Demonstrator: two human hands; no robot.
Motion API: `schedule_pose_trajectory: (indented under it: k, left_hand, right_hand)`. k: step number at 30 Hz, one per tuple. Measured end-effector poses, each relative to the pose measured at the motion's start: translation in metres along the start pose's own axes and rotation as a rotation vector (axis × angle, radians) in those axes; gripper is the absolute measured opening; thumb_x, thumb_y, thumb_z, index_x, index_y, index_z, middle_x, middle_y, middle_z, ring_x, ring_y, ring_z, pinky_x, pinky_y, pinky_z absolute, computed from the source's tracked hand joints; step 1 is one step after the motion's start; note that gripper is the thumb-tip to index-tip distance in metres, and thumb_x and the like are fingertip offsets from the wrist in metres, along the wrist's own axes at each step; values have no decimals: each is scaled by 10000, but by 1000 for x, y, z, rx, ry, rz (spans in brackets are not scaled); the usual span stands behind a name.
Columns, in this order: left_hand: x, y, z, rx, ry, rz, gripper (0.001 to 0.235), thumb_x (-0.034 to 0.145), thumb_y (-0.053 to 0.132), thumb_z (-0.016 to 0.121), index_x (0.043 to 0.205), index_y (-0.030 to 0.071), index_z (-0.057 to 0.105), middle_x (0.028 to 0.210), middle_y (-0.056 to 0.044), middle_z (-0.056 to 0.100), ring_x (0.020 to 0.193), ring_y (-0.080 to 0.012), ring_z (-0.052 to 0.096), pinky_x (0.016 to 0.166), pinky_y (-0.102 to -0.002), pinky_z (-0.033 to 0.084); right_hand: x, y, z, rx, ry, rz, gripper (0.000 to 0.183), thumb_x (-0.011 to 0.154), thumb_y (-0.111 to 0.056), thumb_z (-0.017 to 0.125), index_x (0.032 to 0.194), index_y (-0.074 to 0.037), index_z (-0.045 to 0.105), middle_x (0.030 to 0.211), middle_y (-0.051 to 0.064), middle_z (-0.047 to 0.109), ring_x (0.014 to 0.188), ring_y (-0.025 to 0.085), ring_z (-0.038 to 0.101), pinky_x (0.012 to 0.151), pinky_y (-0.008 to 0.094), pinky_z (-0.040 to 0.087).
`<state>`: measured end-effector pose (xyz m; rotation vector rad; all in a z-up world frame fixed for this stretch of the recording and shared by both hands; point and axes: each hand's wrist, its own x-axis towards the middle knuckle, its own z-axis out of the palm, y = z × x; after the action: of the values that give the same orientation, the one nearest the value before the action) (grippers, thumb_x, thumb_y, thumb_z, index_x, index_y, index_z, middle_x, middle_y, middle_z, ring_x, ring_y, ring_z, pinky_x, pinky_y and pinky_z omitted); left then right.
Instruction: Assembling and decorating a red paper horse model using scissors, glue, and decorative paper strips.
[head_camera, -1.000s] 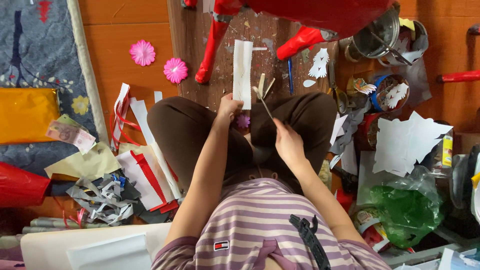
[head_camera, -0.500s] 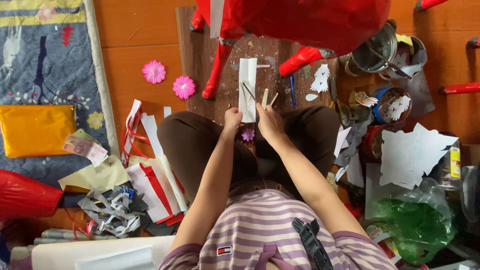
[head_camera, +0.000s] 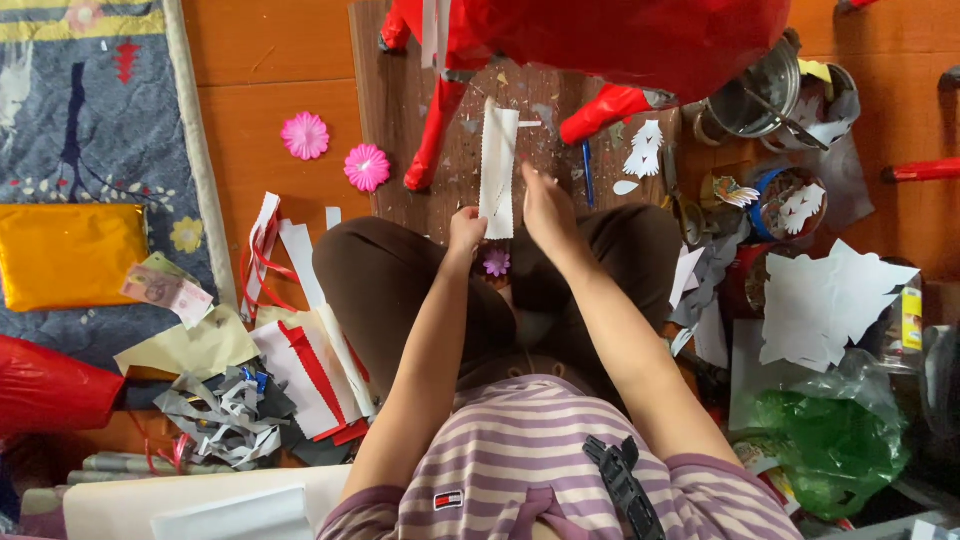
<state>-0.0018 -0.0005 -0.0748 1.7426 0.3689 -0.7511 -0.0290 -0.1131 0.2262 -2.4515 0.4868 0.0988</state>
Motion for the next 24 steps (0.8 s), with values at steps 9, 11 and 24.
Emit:
schedule_pose_trajectory:
  k: [9,11,24]
  left_hand:
    - [-8,2,1,-2,8,150,406,726,9,581,1113,-6,701,1039,-222,684,1027,-325,640,860,-435,503]
    - [-10,4,1,-26,3,130,401,735,13,575,1116,-19,693,1030,-222,684,1001,-310,638,832,-429,514]
    - [7,16,-8,-691,-220,-289,401,978,396,557,1056,10,632,803,-81,665,760,-215,707,701,-444,607]
  right_hand:
    - [-70,33,45,-176,-368,199,569,869,22,476,1422,-95,417,1112,212,592,946,443,661,826,554,551]
    - [-62,18,27,-168,-318,188,559,877,32,460,1419,-84,395,1093,213,575,931,455,662,833,564,542]
    - [-126,16,6,-72,-371,190,600,875,22,453,1463,-94,431,1139,229,578,975,418,638,810,518,554]
